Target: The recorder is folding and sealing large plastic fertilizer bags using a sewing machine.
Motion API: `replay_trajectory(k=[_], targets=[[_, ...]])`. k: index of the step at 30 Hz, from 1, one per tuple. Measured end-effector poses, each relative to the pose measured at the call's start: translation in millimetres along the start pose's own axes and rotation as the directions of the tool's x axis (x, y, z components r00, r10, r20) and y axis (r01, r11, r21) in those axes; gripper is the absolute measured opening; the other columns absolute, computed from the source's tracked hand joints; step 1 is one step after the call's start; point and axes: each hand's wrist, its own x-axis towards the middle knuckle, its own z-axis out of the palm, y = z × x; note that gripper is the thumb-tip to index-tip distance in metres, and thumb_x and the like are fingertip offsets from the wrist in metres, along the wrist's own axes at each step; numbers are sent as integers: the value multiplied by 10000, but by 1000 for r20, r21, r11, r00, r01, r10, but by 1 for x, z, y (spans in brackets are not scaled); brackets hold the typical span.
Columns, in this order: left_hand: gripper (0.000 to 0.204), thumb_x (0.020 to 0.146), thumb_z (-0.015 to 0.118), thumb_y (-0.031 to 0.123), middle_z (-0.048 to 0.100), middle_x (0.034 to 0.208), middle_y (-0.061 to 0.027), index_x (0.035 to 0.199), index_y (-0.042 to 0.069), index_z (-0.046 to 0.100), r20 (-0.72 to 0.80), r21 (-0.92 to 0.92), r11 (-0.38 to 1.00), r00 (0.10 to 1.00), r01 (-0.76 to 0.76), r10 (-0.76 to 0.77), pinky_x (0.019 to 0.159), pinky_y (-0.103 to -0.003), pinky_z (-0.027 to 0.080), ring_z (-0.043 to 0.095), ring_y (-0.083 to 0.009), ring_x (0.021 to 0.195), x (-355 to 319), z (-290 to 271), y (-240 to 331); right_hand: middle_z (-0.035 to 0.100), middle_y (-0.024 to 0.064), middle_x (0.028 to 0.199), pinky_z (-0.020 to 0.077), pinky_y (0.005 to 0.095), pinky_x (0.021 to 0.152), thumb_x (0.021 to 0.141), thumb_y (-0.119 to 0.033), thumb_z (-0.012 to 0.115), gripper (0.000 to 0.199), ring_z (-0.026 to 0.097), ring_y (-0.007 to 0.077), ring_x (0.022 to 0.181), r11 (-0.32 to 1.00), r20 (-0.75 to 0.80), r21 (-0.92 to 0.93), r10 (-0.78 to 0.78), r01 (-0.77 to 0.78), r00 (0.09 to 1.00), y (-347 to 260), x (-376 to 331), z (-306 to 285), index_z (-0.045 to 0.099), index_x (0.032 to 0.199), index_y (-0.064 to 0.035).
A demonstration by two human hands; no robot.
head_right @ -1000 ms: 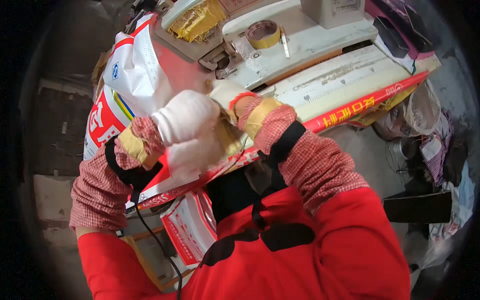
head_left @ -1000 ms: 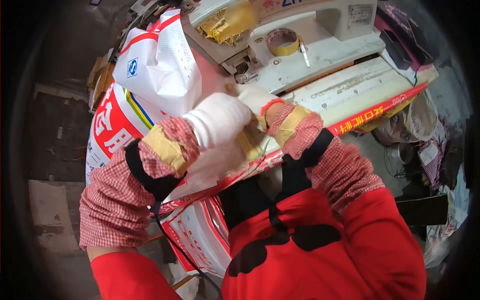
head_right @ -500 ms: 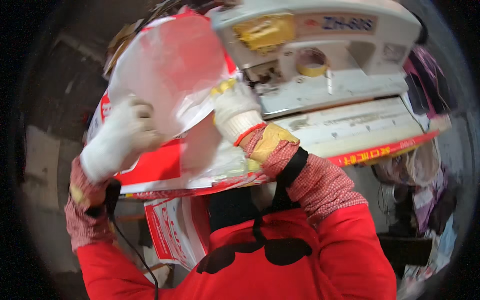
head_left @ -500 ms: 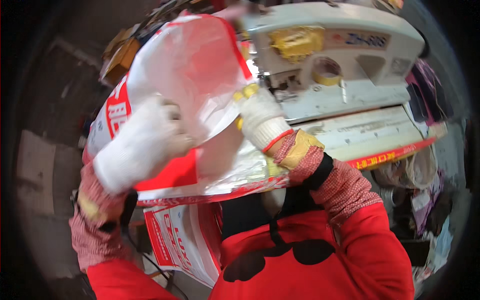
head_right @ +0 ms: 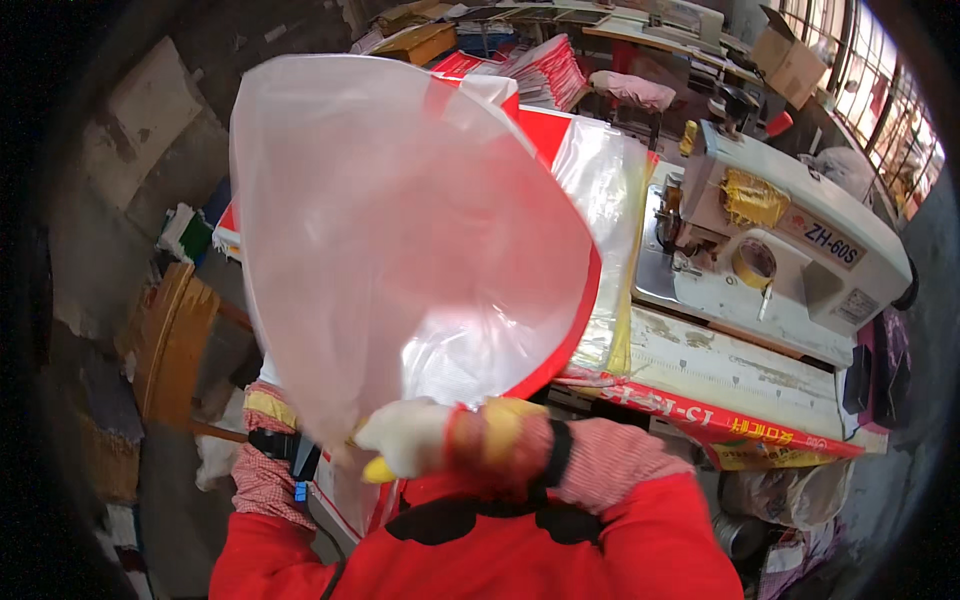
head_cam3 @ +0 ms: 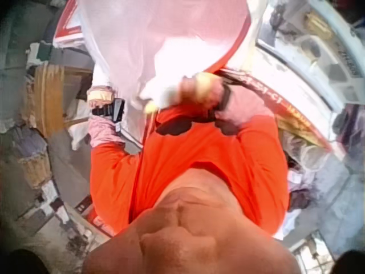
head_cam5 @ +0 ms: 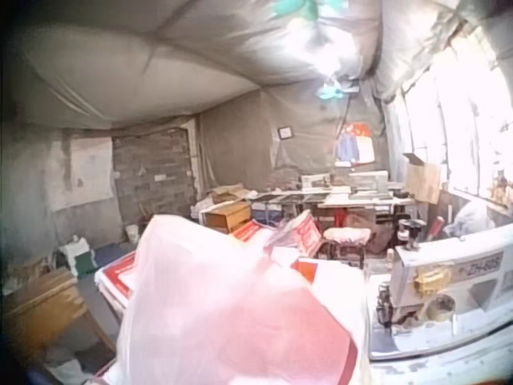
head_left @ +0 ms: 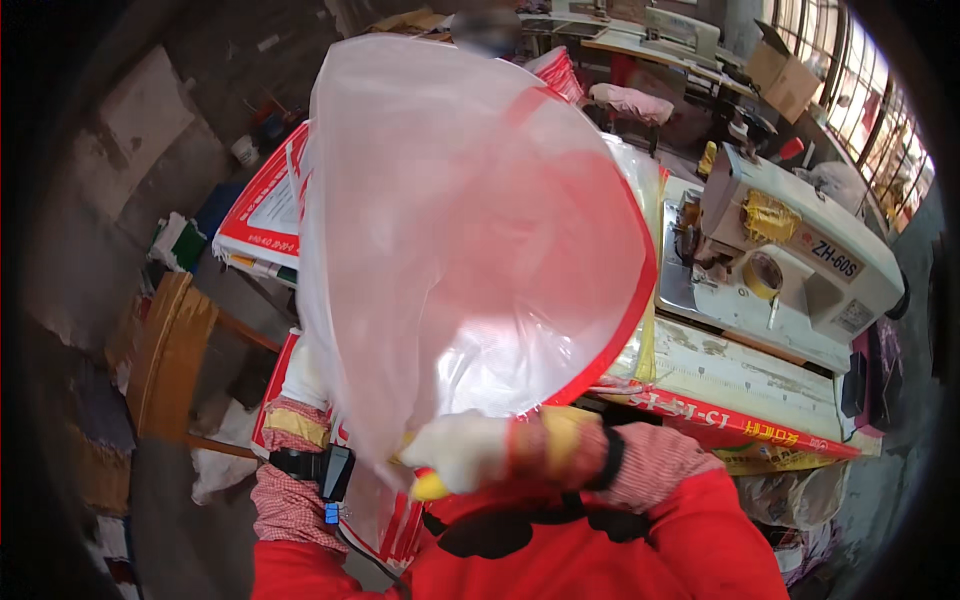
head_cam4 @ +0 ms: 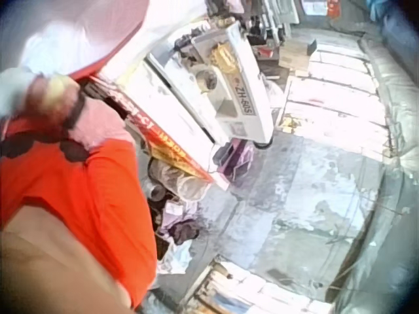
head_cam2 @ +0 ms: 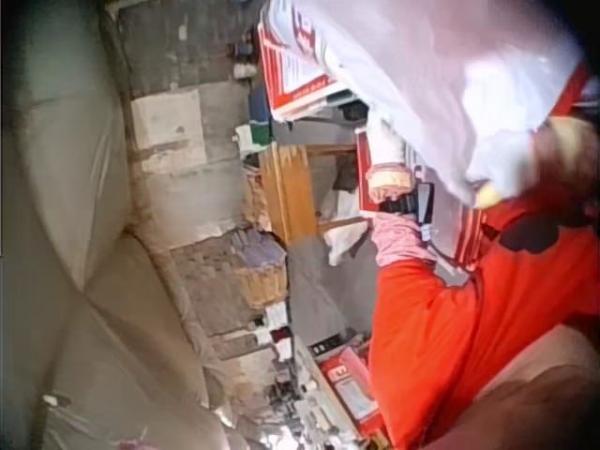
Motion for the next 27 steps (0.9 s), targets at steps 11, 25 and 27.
replay_trajectory(k=[11,25,27], targets=[[256,814,484,238,602,904,-170,957,57,594,25,538,841,999,-51,45,754,-363,469,596,-271,826,116,-79,-106,615,115,899,465,368,709,816,-182,503,266,591,245,822,355,-832,-527,-400,-772,385,8,-94,-204,573,1033,-46],[345,893,437,256,618,946,-111,1010,-39,574,-56,-155,955,963,254,-265,777,-296,446,578,-189,849,20,-54,-87,605,52,691,444,297,478,803,-332,571,275,571,150,561,644,-741,310,624,-699,247,209,-285,-34,592,916,-82],[406,914,398,294,591,1033,-90,1104,-46,513,180,-754,424,778,502,-602,814,-285,440,565,-172,899,-28,-28,-58,601,91,726,452,287,501,841,-423,512,393,571,167,583,225,-224,932,974,-286,34,106,-223,-35,574,937,-48]])
